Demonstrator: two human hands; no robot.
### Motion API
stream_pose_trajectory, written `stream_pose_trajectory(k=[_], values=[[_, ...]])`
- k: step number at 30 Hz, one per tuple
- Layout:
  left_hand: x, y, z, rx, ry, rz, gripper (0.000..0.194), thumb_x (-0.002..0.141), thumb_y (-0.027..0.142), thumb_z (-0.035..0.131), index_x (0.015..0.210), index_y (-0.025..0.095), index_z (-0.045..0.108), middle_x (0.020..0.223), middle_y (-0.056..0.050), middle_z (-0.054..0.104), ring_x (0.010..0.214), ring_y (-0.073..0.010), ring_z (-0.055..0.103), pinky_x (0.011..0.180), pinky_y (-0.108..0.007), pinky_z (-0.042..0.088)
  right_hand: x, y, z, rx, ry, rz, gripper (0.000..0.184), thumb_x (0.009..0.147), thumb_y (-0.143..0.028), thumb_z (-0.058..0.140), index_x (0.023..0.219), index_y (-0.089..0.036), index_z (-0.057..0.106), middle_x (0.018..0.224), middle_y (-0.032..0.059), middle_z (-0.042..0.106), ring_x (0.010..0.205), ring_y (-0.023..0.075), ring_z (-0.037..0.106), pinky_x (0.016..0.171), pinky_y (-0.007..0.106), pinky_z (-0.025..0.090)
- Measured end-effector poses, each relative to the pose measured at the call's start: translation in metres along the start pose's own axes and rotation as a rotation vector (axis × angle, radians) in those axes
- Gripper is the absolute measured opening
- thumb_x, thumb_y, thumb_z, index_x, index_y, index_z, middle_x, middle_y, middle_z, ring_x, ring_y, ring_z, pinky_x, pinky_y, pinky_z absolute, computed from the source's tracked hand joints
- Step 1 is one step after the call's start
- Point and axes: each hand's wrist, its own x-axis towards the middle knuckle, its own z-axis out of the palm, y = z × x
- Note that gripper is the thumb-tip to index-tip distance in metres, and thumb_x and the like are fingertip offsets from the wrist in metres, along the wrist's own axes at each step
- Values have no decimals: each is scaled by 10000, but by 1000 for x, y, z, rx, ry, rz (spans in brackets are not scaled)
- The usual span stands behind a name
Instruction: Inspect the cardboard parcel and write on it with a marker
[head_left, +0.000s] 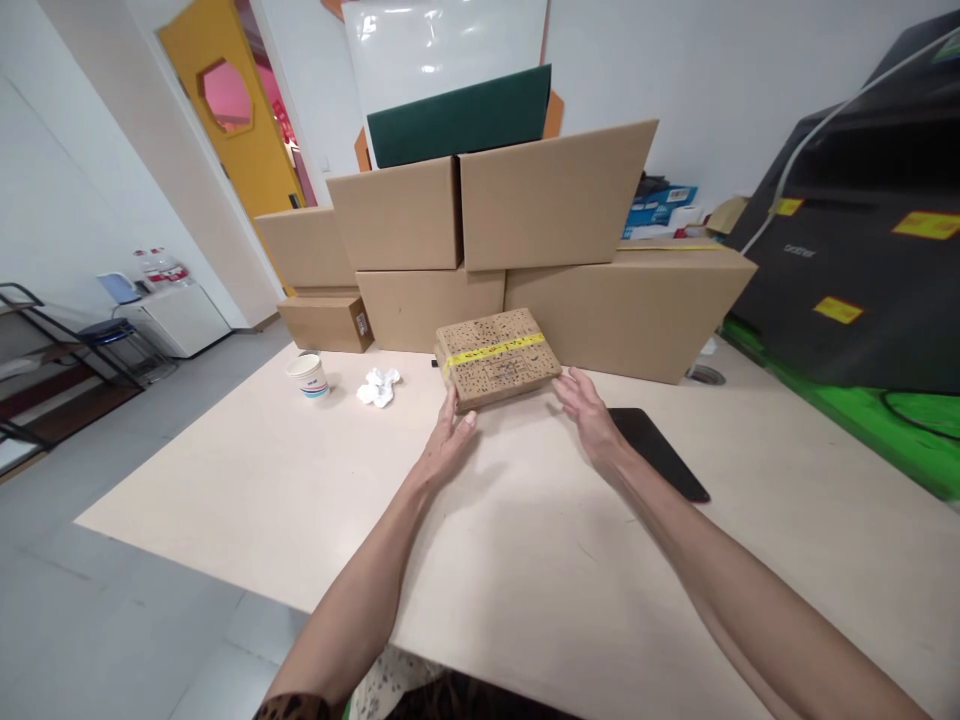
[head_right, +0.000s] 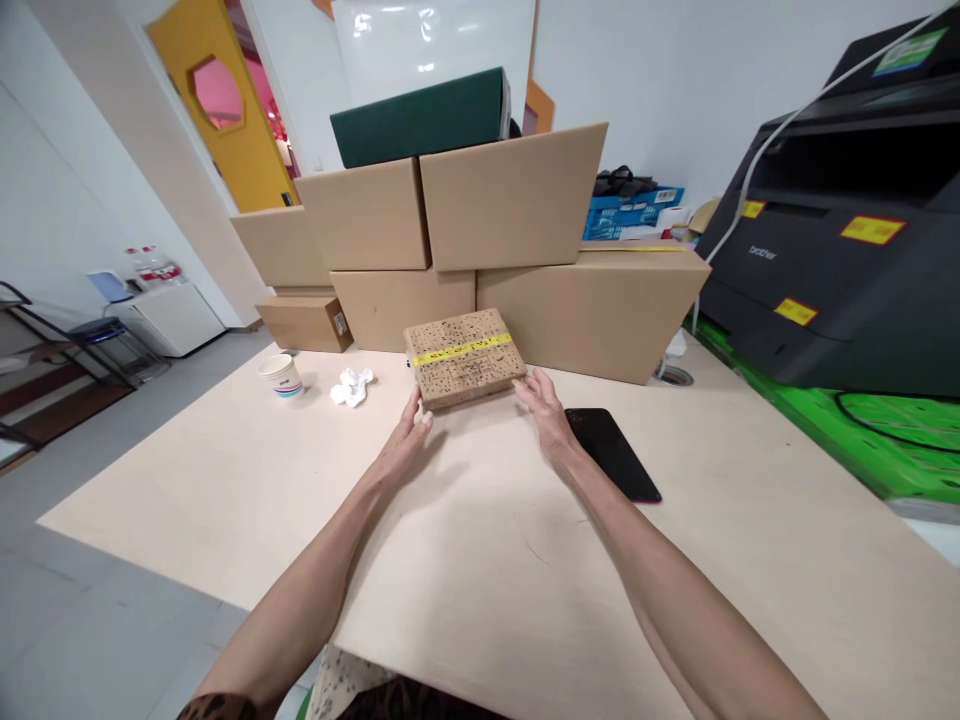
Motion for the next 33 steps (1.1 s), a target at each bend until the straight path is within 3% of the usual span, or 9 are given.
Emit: stream_pose_trajectory(k=[4,7,9,12,14,17,23,26,33], values=[[-7,3,-1,81,72,121,844,955,705,530,1649,275,314,1754,-109,261,1646,-339,149,1334,-564,98,-6,-9,11,18,-33,-139,757,760,-598,748,1433,-319,542,1379,105,685,1403,294,551,1198,524,387],[-8,5,-2,108,185,142,864,957,698,535,1661,274,266,1768,-121,204,1649,-331,139,1332,-563,97,-2,-11,18,-10,79,-271,793,754,-608,741,1439,-265,538,1386,125,655,1360,294,574,1177,501,418],[-6,5,-2,73,231,88,916,959,708,514,1677,232,203,1775,-150,144,1653,-326,119,1334,-551,99,6,-9,20,-40,187,-260,823,751,-616,722,1449,-228,523,1462,156,595,1407,306,531,1200,497,391],[-1,2,1,0,161,20,988,935,742,513,1679,174,193,1763,-192,162,1644,-367,137,1328,-574,134,18,-1,17,-76,299,-103,808,735,-579,730,1439,-246,517,1559,157,522,1488,322,446,1241,514,330],[1,1,6,-21,72,63,961,924,733,542,1667,197,251,1741,-175,262,1629,-381,201,1325,-581,161,22,5,15,-58,261,-23,718,746,-550,725,1392,-299,540,1520,115,577,1459,313,481,1231,532,347],[-2,2,10,-26,31,149,897,916,679,608,1652,271,297,1708,-122,366,1616,-365,251,1330,-582,154,17,4,12,-36,147,-77,594,781,-575,698,1307,-321,592,1395,73,673,1360,296,569,1196,537,394],[-20,25,-8,-65,253,300,893,950,611,624,1680,314,203,1761,-120,228,1646,-341,148,1332,-583,93,-11,-35,13,-84,164,-371,671,824,-685,672,1337,-254,632,1265,113,720,1260,317,632,1097,526,483],[-22,36,-18,-154,293,365,908,985,608,572,1695,342,71,1759,-111,238,1640,-309,189,1329,-567,144,-22,-49,18,-60,151,-382,695,809,-696,689,1330,-240,642,1204,108,740,1211,319,656,1074,519,498],[-8,25,-22,-236,293,68,980,924,704,597,1696,319,130,1791,-55,118,1657,-314,65,1350,-486,127,-14,-37,25,144,67,-163,573,788,-643,717,1260,-330,635,1188,53,761,1144,281,696,975,476,546]])
